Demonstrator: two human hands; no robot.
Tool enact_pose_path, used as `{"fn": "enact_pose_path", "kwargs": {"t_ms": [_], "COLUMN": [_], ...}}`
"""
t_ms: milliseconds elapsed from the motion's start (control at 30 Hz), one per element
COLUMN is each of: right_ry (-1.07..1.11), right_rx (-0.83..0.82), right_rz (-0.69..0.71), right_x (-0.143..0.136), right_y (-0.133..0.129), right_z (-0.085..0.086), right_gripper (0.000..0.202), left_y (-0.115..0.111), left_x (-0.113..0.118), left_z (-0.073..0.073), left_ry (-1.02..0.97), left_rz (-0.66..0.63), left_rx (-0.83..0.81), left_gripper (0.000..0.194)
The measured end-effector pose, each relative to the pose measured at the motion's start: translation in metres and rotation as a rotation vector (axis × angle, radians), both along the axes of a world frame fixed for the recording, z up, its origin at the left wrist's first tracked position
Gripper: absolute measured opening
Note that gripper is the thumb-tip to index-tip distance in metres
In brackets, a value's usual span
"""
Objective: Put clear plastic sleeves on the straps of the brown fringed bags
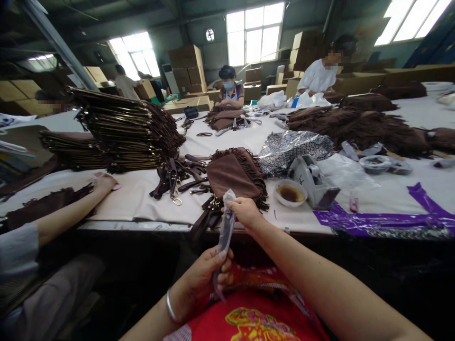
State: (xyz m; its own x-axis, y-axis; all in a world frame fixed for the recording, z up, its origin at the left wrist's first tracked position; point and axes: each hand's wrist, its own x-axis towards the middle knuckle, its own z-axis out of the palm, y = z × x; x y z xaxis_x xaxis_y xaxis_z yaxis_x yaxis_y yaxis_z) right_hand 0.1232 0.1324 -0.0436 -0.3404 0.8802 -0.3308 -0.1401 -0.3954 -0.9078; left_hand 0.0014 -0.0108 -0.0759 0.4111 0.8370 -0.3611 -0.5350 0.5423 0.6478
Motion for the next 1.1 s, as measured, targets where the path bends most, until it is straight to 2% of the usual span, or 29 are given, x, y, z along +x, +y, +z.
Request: {"fn": "enact_pose_path", "kwargs": {"t_ms": [100, 200, 333, 400, 500, 600, 700, 800, 933, 1000, 1100], "right_ry": [0.033, 0.052, 0.031, 0.006, -0.03, -0.053, -0.061, -0.076, -0.031, -0.001, -0.03], "right_rx": [0.004, -0.029, -0.032, -0.027, -0.031, 0.039, 0.087, 0.085, 0.048, -0.001, -0.071], "right_rz": [-0.023, -0.08, -0.103, -0.097, -0.094, -0.102, -0.09, -0.066, -0.004, 0.029, 0.025], "right_x": [-0.002, -0.001, 0.003, 0.002, -0.004, -0.007, -0.005, -0.002, 0.001, 0.0, -0.005], "right_y": [-0.004, -0.006, -0.006, -0.011, -0.022, -0.032, -0.035, -0.035, -0.034, -0.031, -0.022], "right_z": [-0.004, -0.006, -0.007, -0.01, -0.016, -0.023, -0.029, -0.031, -0.026, -0.021, -0.017], "right_gripper": [0.017, 0.018, 0.019, 0.021, 0.025, 0.028, 0.029, 0.029, 0.033, 0.035, 0.032], "left_y": [-0.016, -0.028, -0.034, -0.026, -0.001, 0.03, 0.051, 0.058, 0.057, 0.056, 0.055], "left_x": [-0.006, -0.007, -0.012, -0.016, -0.017, -0.01, -0.001, 0.001, -0.002, -0.001, 0.007], "left_z": [0.0, 0.0, -0.003, -0.003, 0.002, 0.008, 0.01, 0.007, 0.005, 0.005, 0.002], "left_ry": [0.056, 0.232, 0.3, 0.281, 0.221, 0.186, 0.225, 0.206, 0.142, 0.258, 0.55], "left_rz": [-0.015, -0.011, -0.029, -0.026, 0.042, 0.133, 0.178, 0.157, 0.152, 0.178, 0.236], "left_rx": [-0.011, 0.048, 0.139, 0.128, 0.055, -0.013, -0.024, -0.015, -0.009, 0.023, 0.098], "left_gripper": [0.036, 0.035, 0.041, 0.045, 0.05, 0.045, 0.038, 0.037, 0.037, 0.035, 0.028]}}
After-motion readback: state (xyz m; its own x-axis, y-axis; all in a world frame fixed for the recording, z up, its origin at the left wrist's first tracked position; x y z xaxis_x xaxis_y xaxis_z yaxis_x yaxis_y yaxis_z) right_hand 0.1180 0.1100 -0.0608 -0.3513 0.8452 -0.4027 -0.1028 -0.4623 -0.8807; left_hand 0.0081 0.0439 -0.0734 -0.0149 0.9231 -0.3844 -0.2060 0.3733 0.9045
